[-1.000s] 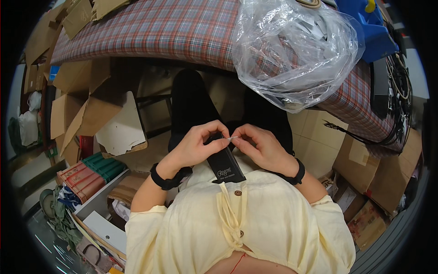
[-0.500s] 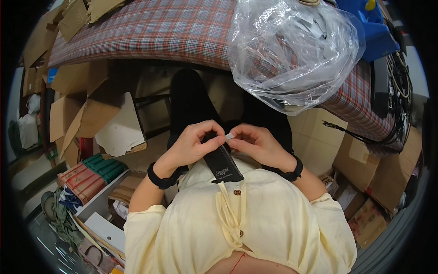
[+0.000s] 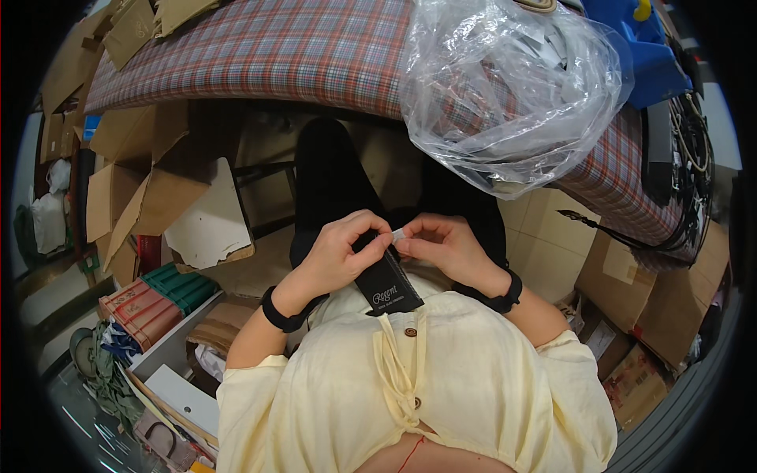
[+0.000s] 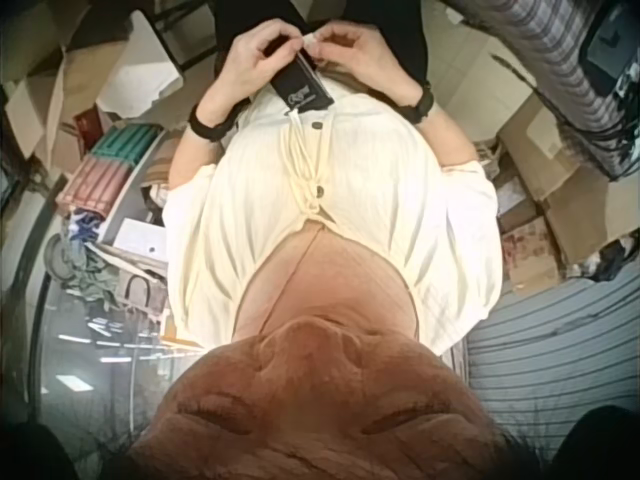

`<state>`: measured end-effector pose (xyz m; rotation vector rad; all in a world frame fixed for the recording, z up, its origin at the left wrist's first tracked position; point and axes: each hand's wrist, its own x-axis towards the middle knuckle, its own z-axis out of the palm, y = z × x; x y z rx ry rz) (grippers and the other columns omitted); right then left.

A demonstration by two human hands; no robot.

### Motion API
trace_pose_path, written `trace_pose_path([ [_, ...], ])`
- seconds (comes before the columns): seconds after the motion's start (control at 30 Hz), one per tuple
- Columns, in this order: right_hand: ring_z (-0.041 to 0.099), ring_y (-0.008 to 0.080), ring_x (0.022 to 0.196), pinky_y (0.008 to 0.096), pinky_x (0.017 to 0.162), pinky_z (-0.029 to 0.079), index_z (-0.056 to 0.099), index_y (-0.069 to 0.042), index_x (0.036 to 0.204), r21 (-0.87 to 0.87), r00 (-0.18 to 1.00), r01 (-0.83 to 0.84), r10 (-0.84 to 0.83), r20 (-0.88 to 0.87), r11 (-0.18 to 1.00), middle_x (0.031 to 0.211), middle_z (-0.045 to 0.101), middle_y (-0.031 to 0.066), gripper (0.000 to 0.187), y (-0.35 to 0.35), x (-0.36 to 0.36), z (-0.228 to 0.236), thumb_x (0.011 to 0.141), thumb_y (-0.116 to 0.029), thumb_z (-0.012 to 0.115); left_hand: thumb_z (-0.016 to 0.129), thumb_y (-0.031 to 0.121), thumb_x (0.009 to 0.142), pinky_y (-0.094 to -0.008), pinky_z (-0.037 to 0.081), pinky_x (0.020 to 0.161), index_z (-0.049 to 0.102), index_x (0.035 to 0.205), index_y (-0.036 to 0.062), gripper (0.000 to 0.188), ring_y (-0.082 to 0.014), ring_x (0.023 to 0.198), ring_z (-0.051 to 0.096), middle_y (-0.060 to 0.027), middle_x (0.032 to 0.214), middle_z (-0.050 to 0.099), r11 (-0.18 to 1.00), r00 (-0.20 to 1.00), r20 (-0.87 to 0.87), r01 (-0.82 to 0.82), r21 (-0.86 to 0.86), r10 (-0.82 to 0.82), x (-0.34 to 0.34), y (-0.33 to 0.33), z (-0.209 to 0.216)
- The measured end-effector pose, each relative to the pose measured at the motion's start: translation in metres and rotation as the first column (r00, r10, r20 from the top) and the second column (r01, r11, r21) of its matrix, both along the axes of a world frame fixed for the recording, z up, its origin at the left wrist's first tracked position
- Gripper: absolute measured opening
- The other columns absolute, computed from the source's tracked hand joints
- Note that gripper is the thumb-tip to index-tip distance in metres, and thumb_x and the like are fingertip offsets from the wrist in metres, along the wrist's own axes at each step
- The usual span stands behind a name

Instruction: The recorder is assembling small black leather tags, attaching ribbons and plastic components in a workshop environment.

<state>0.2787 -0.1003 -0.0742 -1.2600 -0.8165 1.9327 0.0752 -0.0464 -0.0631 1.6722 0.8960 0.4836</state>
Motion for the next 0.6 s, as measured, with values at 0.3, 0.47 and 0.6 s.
trace_pose_path([
  [0.3, 0.064, 0.0093, 0.076, 0.0237, 0.071, 0.053, 0.069, 0.001, 0.095, -0.063, 0.999, 0.003, -0.006, -0.042, 0.998, 0.084, 0.069, 0.0035, 0.016, 0.003, 0.003, 0.002, 0.086, -0.012, 0.070, 0.063, 0.010, 0.086, -0.0243, 0.044, 0.061, 0.061, 0.089, 0.0011, 0.010, -0.0139, 0.069, 0.058, -0.0052, 0.079, 0.060, 0.999, 0.999, -0.023, -0.037, 0.024, 0.038, 0.002, -0.004, 0.001],
  [0.47, 0.063, 0.0099, 0.077, 0.0237, 0.070, 0.052, 0.069, -0.001, 0.099, 0.124, 0.970, -0.136, 0.106, 0.218, 0.983, 0.084, 0.069, 0.0033, 0.016, 0.003, 0.007, 0.007, 0.086, -0.012, 0.069, 0.062, 0.012, 0.089, -0.0220, 0.043, 0.063, 0.061, 0.091, 0.0007, 0.011, -0.0079, 0.072, 0.055, -0.0022, 0.082, 0.059, 0.992, 1.000, 0.006, -0.021, -0.121, 0.022, -0.004, -0.003, -0.001],
  [0.6, 0.063, 0.0143, 0.085, 0.0270, 0.072, 0.052, 0.066, -0.006, 0.110, 0.492, 0.941, -0.171, -0.006, 0.338, 0.854, 0.103, 0.063, 0.0074, 0.024, 0.000, 0.017, 0.002, 0.086, -0.009, 0.068, 0.060, 0.013, 0.092, -0.0209, 0.043, 0.065, 0.060, 0.094, 0.0005, 0.013, -0.0054, 0.074, 0.053, -0.0002, 0.083, 0.059, 0.968, 0.999, 0.043, 0.024, -0.249, -0.014, -0.008, 0.000, -0.004],
])
